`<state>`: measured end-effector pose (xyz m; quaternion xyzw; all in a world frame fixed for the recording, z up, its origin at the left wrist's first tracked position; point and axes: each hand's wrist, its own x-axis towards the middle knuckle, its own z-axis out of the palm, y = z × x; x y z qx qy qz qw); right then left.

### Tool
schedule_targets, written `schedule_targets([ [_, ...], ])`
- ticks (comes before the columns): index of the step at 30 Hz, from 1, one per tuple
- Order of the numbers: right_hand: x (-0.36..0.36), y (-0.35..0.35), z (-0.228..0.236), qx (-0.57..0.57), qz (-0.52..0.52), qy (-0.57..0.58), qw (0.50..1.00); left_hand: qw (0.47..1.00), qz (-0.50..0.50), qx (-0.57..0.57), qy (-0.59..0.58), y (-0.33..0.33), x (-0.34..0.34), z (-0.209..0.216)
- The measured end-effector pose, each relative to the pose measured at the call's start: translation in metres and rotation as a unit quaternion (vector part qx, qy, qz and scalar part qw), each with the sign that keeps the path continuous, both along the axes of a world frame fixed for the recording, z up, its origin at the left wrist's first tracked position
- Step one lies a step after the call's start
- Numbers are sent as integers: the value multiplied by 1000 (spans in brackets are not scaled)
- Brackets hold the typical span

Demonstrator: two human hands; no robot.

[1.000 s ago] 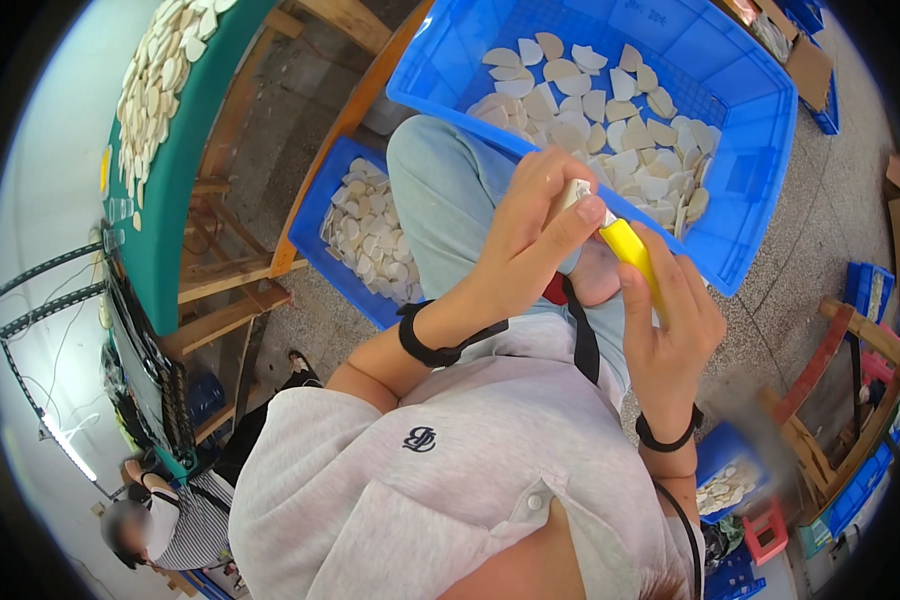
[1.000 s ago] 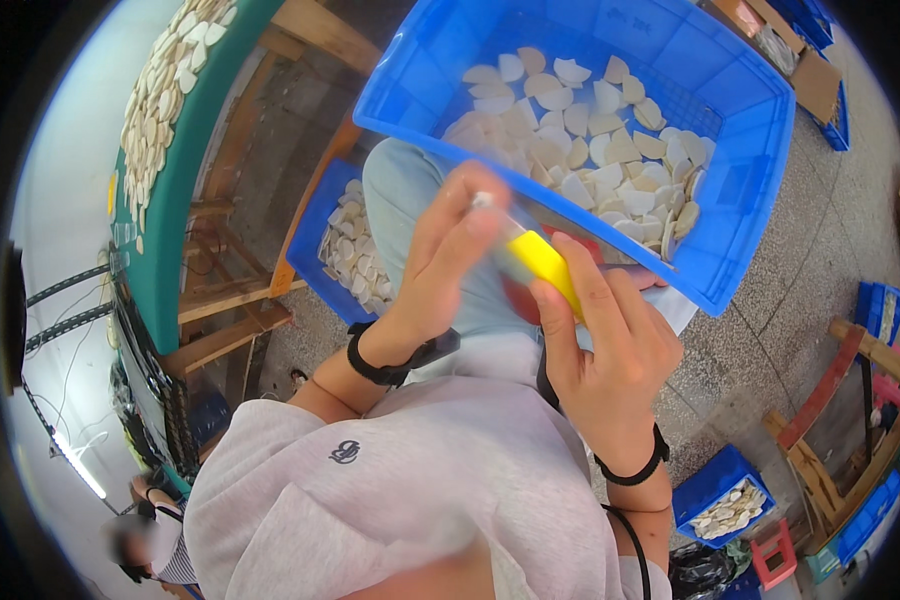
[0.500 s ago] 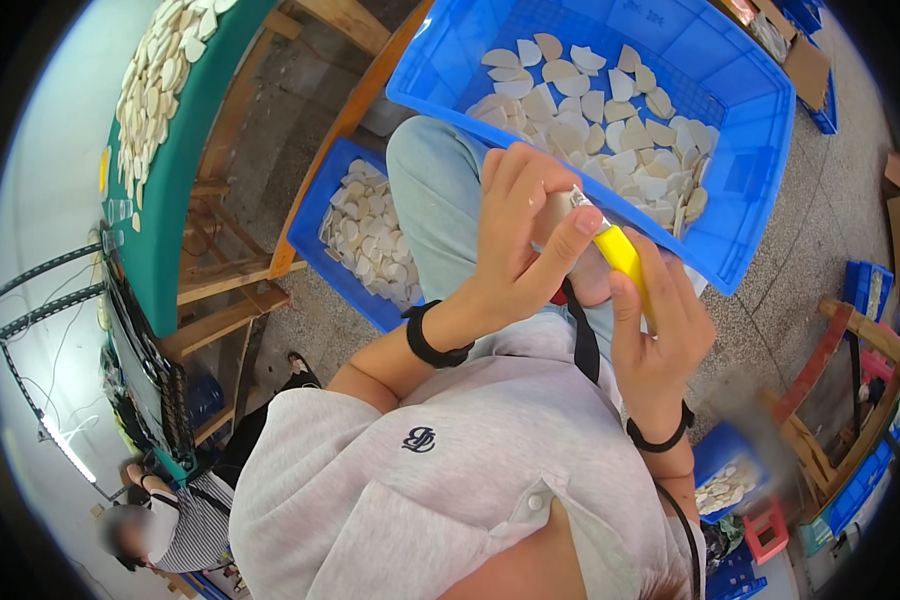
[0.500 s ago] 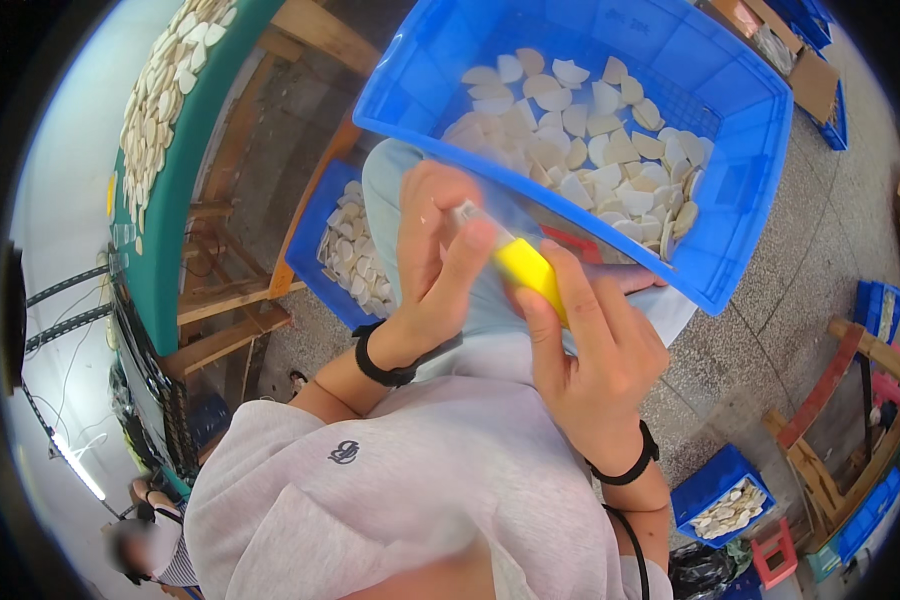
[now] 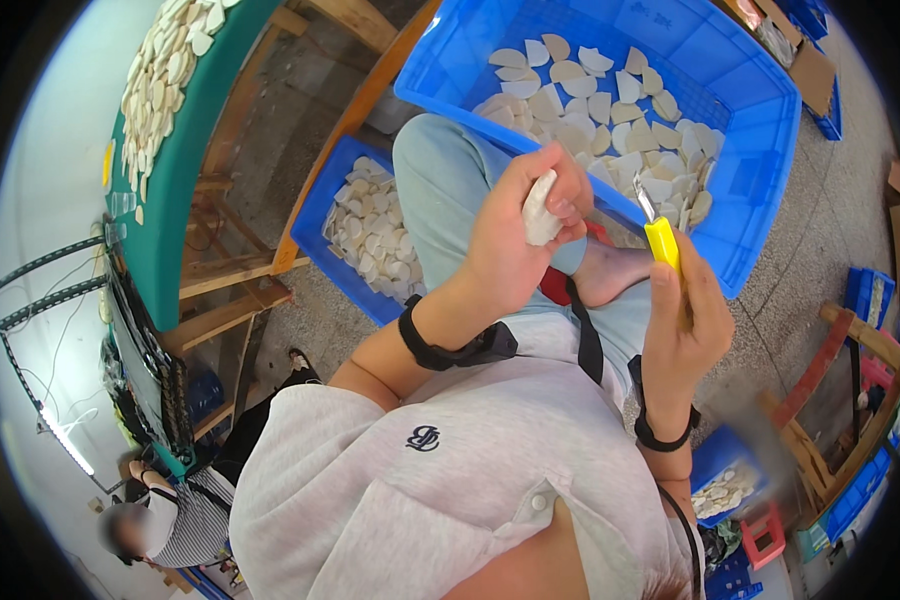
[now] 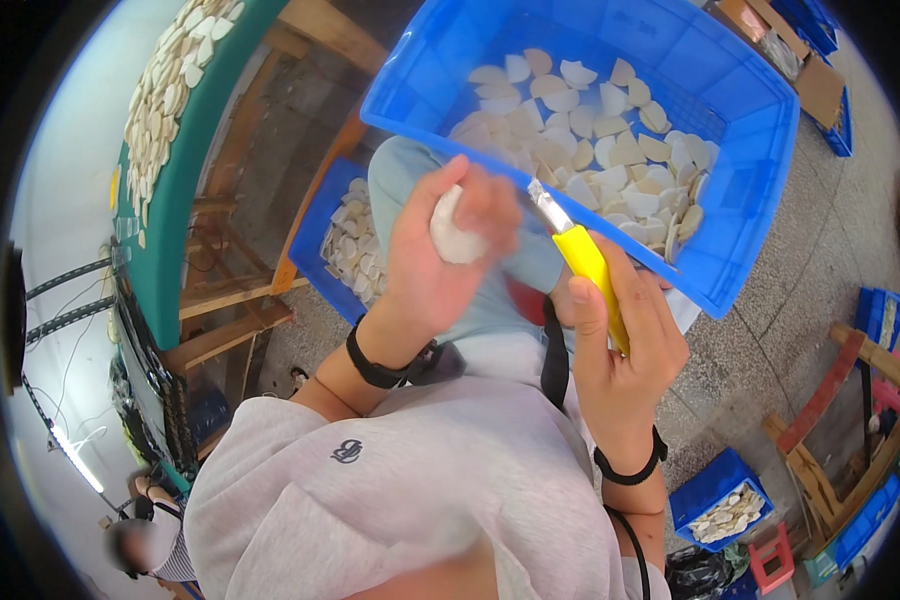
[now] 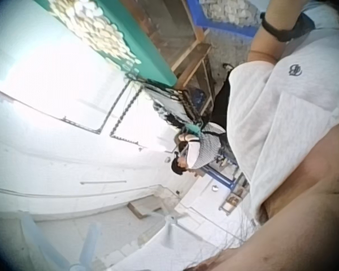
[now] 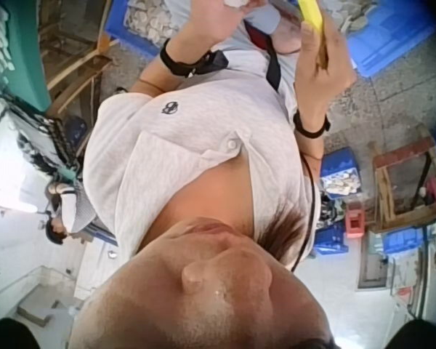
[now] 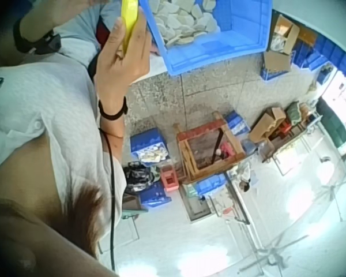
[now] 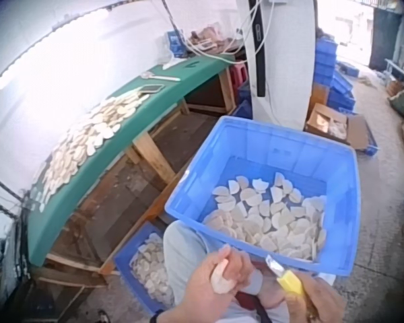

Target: Scraping and cleaning small white objects using a utility knife while sitting on the floor.

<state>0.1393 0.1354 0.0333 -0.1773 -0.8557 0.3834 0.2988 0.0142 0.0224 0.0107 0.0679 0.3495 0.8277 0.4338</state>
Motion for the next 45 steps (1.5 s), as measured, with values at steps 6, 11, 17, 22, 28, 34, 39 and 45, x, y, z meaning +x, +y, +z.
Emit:
schedule_targets([
  [6, 1, 2, 1, -30, 7, -18, 999, 995, 0, -9, -100, 3, 3, 12],
  [11, 2, 3, 1, -43, 16, -32, 998, 1000, -28, -1, -3, -1, 2, 11],
  [17, 0, 0, 0, -95, -17, -11, 995, 998, 15, -10, 54, 2, 10, 12],
  [22, 6, 3, 0, -97, -5, -18, 995, 984, 25, -64, 163, 1, 13, 14],
  [28, 7, 4, 3, -98, -7, -32, 995, 974, 43, -46, 218, -1, 13, 8],
  [34, 5, 10, 3, -45, 41, 3, 998, 946, 71, -104, 298, -6, 16, 9],
  [39, 7, 12, 13, -6, 84, -47, 995, 889, 36, -170, 424, -13, 8, 11],
  [45, 3, 16, 9, 30, 124, 5, 992, 872, 51, -166, 459, -13, 6, 11],
])
